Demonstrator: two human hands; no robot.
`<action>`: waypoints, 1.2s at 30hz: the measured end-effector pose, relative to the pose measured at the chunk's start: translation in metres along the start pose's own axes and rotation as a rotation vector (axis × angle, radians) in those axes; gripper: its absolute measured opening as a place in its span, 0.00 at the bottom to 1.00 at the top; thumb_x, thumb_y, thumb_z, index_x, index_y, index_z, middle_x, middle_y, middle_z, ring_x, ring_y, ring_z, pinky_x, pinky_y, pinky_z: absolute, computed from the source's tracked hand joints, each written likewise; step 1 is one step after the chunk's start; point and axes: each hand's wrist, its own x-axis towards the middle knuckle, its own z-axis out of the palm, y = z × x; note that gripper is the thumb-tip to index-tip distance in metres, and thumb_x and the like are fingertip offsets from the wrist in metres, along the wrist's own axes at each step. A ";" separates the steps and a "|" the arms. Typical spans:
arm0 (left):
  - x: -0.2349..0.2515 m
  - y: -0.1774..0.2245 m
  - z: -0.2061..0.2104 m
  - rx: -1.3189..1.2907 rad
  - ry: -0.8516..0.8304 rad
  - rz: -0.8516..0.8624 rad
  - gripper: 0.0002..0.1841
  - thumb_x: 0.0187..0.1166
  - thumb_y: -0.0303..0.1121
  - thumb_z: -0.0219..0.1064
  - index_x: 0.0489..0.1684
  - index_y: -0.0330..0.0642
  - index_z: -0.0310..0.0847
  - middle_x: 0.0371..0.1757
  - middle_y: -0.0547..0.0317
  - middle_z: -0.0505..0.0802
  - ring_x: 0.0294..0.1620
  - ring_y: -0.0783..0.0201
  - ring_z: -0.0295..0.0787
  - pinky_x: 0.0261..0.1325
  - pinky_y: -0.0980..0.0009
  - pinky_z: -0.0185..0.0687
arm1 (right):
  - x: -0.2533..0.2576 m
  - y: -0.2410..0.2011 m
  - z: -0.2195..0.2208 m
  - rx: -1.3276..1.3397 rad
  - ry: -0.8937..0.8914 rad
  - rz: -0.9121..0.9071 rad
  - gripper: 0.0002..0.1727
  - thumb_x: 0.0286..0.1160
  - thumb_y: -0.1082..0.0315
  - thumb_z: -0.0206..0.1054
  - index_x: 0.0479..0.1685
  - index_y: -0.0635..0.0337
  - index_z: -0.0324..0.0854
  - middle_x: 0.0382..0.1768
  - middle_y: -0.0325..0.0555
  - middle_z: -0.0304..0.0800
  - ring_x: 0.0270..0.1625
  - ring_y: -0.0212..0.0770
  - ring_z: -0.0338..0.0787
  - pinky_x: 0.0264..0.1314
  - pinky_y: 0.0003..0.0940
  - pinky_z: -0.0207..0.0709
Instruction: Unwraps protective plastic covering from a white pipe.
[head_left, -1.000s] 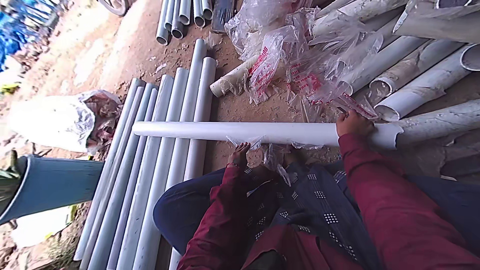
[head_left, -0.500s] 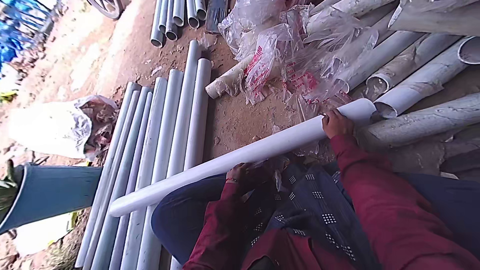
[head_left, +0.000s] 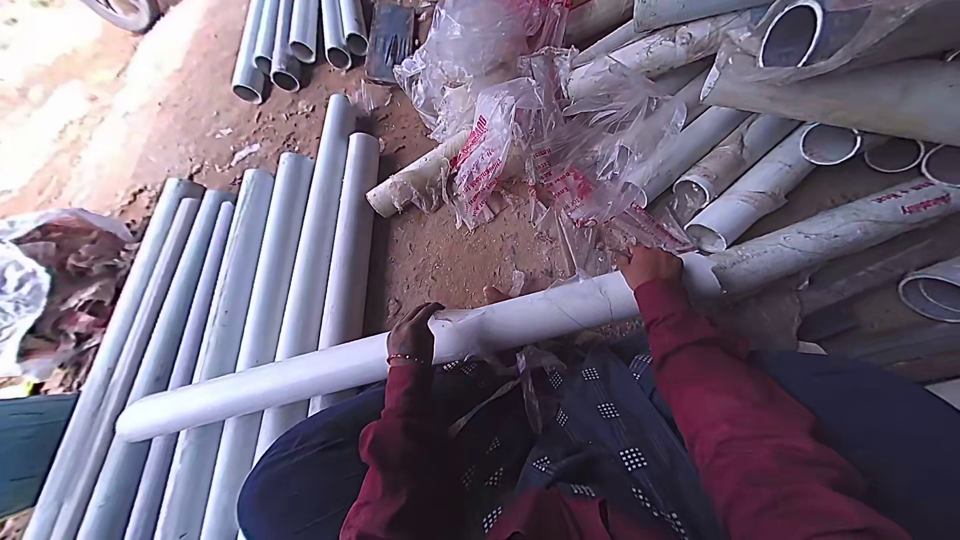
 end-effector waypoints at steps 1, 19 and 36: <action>0.003 0.002 0.001 -0.006 -0.015 0.006 0.22 0.81 0.11 0.49 0.54 0.34 0.93 0.62 0.38 0.94 0.64 0.33 0.90 0.67 0.35 0.76 | 0.000 0.001 -0.001 -0.001 0.011 0.035 0.24 0.89 0.53 0.58 0.54 0.68 0.88 0.53 0.72 0.92 0.62 0.71 0.90 0.59 0.70 0.75; 0.017 0.060 0.021 -0.231 -0.379 0.112 0.20 0.87 0.31 0.50 0.68 0.34 0.84 0.52 0.39 0.96 0.56 0.39 0.94 0.63 0.39 0.81 | -0.016 0.041 0.026 0.184 0.504 0.029 0.16 0.81 0.62 0.65 0.50 0.67 0.91 0.52 0.66 0.95 0.61 0.71 0.90 0.62 0.68 0.73; 0.063 0.116 0.085 0.053 -0.440 -0.027 0.13 0.87 0.33 0.63 0.59 0.38 0.90 0.75 0.43 0.85 0.88 0.42 0.65 0.93 0.46 0.42 | -0.013 0.051 0.045 0.244 0.663 -0.083 0.14 0.74 0.64 0.71 0.37 0.71 0.89 0.40 0.67 0.95 0.48 0.72 0.93 0.49 0.67 0.76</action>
